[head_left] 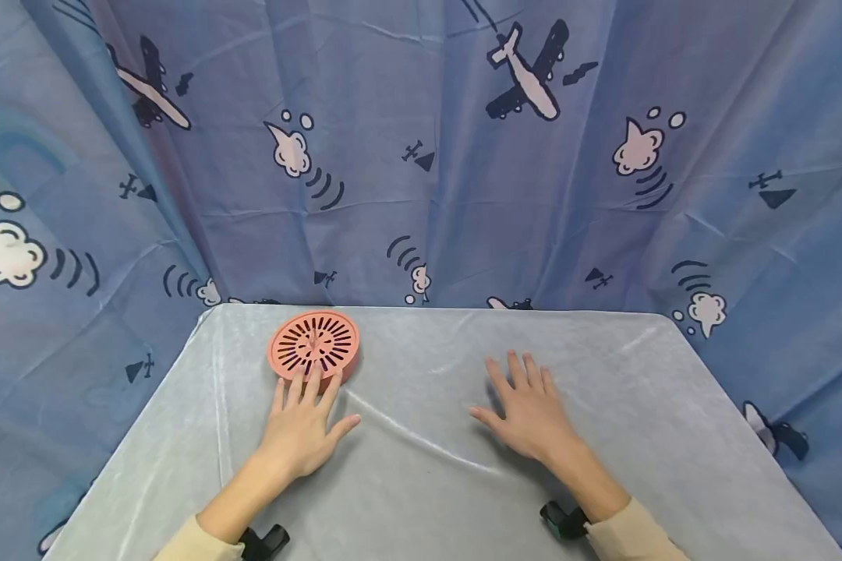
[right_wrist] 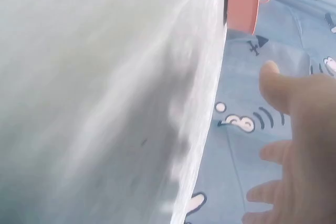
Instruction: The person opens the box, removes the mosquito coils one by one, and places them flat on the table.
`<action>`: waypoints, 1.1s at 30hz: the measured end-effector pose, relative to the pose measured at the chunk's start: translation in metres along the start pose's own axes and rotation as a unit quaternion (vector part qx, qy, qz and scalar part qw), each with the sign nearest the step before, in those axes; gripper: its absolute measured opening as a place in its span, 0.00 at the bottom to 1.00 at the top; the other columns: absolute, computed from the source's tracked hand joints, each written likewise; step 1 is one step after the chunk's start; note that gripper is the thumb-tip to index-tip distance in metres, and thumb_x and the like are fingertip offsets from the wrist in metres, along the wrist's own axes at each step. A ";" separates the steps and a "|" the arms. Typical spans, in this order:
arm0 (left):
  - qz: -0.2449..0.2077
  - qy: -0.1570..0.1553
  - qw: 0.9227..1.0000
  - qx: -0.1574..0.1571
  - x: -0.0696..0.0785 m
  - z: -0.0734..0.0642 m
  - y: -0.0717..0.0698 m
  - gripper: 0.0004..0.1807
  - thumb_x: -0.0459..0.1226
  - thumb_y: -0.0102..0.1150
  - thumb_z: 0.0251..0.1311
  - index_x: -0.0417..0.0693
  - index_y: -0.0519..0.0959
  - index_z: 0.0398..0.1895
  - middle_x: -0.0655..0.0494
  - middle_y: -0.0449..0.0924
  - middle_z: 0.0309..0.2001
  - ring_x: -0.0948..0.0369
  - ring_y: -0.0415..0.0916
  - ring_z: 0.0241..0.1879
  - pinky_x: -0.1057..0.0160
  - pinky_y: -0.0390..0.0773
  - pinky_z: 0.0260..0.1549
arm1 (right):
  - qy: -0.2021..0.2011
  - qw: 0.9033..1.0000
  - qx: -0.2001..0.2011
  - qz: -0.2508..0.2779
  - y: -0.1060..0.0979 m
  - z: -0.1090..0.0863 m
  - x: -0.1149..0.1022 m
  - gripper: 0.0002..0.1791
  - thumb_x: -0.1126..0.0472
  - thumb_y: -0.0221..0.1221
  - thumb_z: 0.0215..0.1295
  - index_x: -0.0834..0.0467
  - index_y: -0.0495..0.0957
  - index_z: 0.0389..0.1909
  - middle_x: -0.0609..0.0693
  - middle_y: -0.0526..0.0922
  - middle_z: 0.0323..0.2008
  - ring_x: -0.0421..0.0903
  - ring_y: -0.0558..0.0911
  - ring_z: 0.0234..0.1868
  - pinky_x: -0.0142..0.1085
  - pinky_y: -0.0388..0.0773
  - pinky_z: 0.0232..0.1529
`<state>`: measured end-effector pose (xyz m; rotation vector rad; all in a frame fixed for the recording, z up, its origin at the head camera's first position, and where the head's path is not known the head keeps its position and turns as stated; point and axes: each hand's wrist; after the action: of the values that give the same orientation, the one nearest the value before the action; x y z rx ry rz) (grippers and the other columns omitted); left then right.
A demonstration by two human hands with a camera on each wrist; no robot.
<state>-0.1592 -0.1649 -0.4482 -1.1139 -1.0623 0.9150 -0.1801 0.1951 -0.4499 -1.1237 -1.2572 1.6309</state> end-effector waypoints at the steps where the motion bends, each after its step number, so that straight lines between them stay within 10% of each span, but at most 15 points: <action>1: -0.001 0.000 1.000 0.001 -0.001 -0.001 0.000 0.43 0.62 0.50 0.71 0.47 0.59 0.80 0.35 0.52 0.78 0.35 0.46 0.77 0.33 0.41 0.72 | -0.001 1.000 0.000 0.002 0.000 0.001 -0.003 0.48 0.30 0.52 0.70 0.56 0.56 0.80 0.68 0.51 0.78 0.69 0.45 0.78 0.66 0.43 0.73; 14: 0.012 0.000 0.999 0.039 -0.031 -0.016 -0.008 0.39 0.58 0.52 0.72 0.45 0.64 0.77 0.32 0.58 0.75 0.35 0.52 0.74 0.33 0.49 0.70 | -0.029 1.000 0.006 0.011 0.004 0.023 -0.041 0.45 0.32 0.53 0.71 0.56 0.58 0.79 0.69 0.54 0.76 0.70 0.50 0.77 0.65 0.48 0.73; 33: -0.103 -0.017 0.991 0.079 -0.091 0.000 -0.033 0.34 0.52 0.47 0.77 0.37 0.62 0.75 0.27 0.59 0.71 0.33 0.55 0.71 0.32 0.56 0.66 | -0.047 0.998 0.009 0.051 0.007 0.055 -0.090 0.40 0.36 0.51 0.74 0.57 0.60 0.78 0.67 0.59 0.75 0.67 0.57 0.75 0.61 0.54 0.72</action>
<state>-0.1801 -0.2579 -0.4334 -0.8439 -1.0921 0.8398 -0.2044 0.0935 -0.4340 -1.1282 -1.2602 1.7858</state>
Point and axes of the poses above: each hand's wrist, its own z-axis towards the middle knuckle, its own y-axis out of the palm, x = y × z
